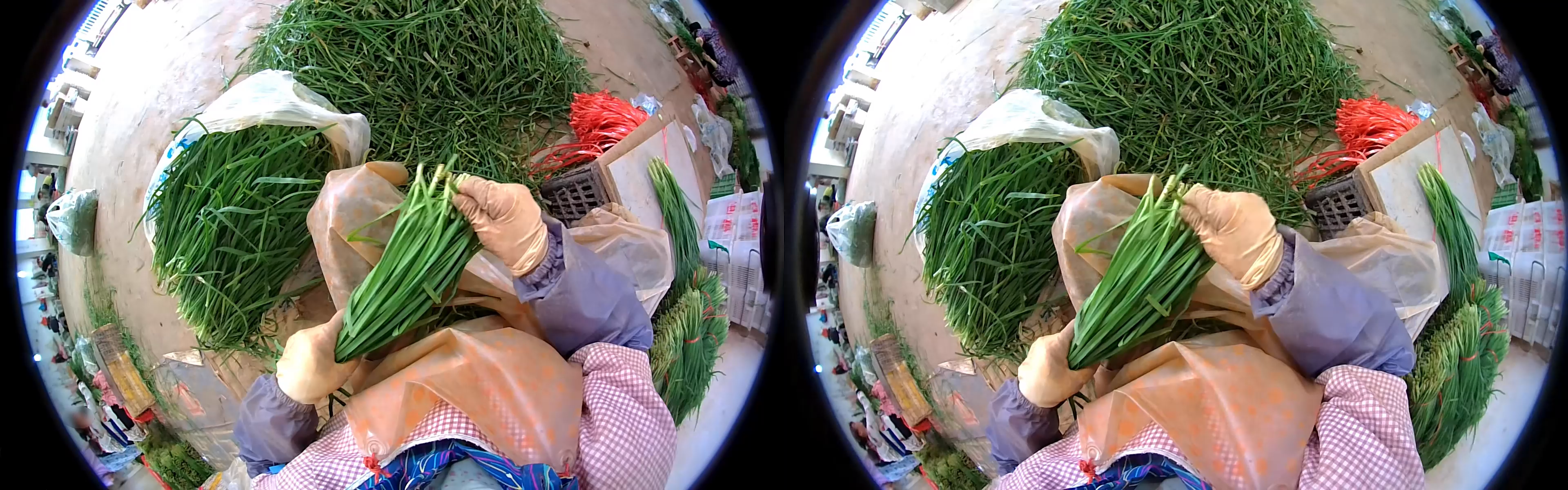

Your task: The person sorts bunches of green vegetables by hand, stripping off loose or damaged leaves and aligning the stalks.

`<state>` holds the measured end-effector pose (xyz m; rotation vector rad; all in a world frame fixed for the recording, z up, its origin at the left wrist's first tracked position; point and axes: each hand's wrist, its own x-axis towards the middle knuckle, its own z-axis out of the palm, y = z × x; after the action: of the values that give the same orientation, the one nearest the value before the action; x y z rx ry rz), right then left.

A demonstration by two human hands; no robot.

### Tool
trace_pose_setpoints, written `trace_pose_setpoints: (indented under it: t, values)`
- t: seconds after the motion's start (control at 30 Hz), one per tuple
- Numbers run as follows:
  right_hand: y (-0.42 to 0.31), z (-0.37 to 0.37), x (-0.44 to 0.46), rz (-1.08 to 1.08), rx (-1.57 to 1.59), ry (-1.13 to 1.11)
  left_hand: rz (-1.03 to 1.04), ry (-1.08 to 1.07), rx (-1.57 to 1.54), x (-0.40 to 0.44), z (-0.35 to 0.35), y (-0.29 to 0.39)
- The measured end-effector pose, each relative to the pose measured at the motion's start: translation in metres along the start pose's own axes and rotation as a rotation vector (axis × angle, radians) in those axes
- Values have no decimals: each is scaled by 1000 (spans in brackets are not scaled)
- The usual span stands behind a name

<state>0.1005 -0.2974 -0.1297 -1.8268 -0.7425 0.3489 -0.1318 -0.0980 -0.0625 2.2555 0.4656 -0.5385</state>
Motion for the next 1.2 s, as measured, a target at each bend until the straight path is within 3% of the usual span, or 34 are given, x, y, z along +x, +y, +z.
trace_pose_setpoints:
  t: [0.03, 0.1, 0.17, 0.23, 0.3, 0.37, 0.43, 0.57, 0.6, 0.63, 0.7, 0.77, 0.8, 0.83, 0.9, 0.97, 1.17, 1.2]
  values:
    - [-2, -10, 2, -26, -163, -28, -2, 0, 12, -1, 0, 0]
    - [31, -24, 8, -92, -192, 225, 1, -2, 28, -3, 1, -2]
    - [39, -62, 23, 63, -361, 268, 38, 14, 17, -3, 3, -4]
    - [5, -72, 21, 425, 66, 189, 55, 19, 13, -4, 4, -3]
    - [-21, -69, 13, 460, 119, -168, 75, 20, 40, -4, 5, -1]
    - [-33, -41, 1, 231, -115, -292, 91, 28, 61, -1, 5, 1]
    - [-20, -16, -4, 109, -77, -126, 78, 43, 70, -2, 5, 1]
    - [-10, -17, -5, -12, -352, -80, 55, 43, 81, -7, 6, 1]
    - [5, -23, -6, -62, -559, -26, 59, 45, 88, -7, 5, 2]
    - [31, -33, -4, -156, -508, 118, 65, 46, 92, -7, 6, 3]
    - [41, -63, 10, 176, -387, 260, 96, 63, 96, -8, 9, 0]
    - [14, -78, 11, 75, -424, 278, 114, 82, 102, -7, 10, 1]
    - [0, -75, 8, 156, -152, 210, 121, 82, 110, -8, 9, 3]
    - [-18, -64, 3, 60, 42, 153, 133, 80, 120, -7, 8, 7]
    - [-60, -55, -2, 219, -305, -207, 104, 74, 120, -5, 8, 14]
    - [-58, -33, -2, 130, -573, -303, 91, 76, 130, -6, 8, 17]
    - [9, -17, -11, -140, -490, 27, 135, 107, 170, -10, 11, 14]
    - [16, -29, -6, 65, -343, 110, 158, 118, 177, -10, 12, 11]
